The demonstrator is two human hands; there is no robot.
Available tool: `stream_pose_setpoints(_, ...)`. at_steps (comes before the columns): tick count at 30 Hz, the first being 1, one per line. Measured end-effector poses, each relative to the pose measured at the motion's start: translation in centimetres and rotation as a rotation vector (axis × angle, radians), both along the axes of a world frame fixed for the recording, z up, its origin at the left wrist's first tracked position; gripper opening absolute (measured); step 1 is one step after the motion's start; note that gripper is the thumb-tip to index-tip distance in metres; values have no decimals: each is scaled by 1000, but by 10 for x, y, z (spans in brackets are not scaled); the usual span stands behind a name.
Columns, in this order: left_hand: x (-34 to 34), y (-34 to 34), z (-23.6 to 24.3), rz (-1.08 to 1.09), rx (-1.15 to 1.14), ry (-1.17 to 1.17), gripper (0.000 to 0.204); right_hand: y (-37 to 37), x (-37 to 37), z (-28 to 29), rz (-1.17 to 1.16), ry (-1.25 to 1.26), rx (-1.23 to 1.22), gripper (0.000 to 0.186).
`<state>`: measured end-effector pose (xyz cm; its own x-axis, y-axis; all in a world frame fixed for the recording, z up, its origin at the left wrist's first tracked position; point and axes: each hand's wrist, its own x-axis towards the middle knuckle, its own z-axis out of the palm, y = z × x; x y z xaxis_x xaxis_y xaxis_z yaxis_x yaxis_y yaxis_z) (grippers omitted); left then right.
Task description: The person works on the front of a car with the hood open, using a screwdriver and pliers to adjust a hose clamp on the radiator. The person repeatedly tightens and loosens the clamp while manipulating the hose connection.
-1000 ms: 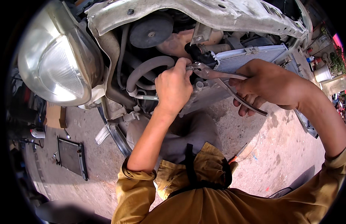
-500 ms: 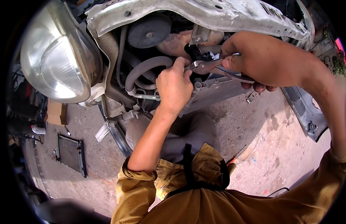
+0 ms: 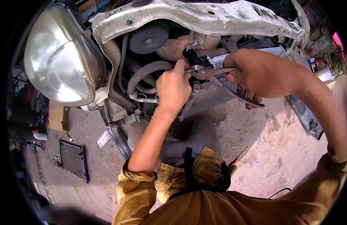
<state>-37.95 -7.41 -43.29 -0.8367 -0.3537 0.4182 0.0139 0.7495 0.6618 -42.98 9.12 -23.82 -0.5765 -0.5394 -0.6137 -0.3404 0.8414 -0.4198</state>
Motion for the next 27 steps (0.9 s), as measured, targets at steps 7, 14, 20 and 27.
stream_pose_setpoints(7,14,-14,-7,-28,-201,22,21,80,29,-95,-302,-610,-399,25)
stream_pose_setpoints(14,7,-9,-6,-45,-250,85,17,125,134,-235,-476,-1177,-1027,34)
stream_pose_setpoints(20,0,-5,-3,-36,-318,44,16,137,158,-282,-633,-1298,-1263,36)
stream_pose_setpoints(27,-7,-2,0,-5,-338,12,18,164,148,-332,-497,-1241,-1207,31)
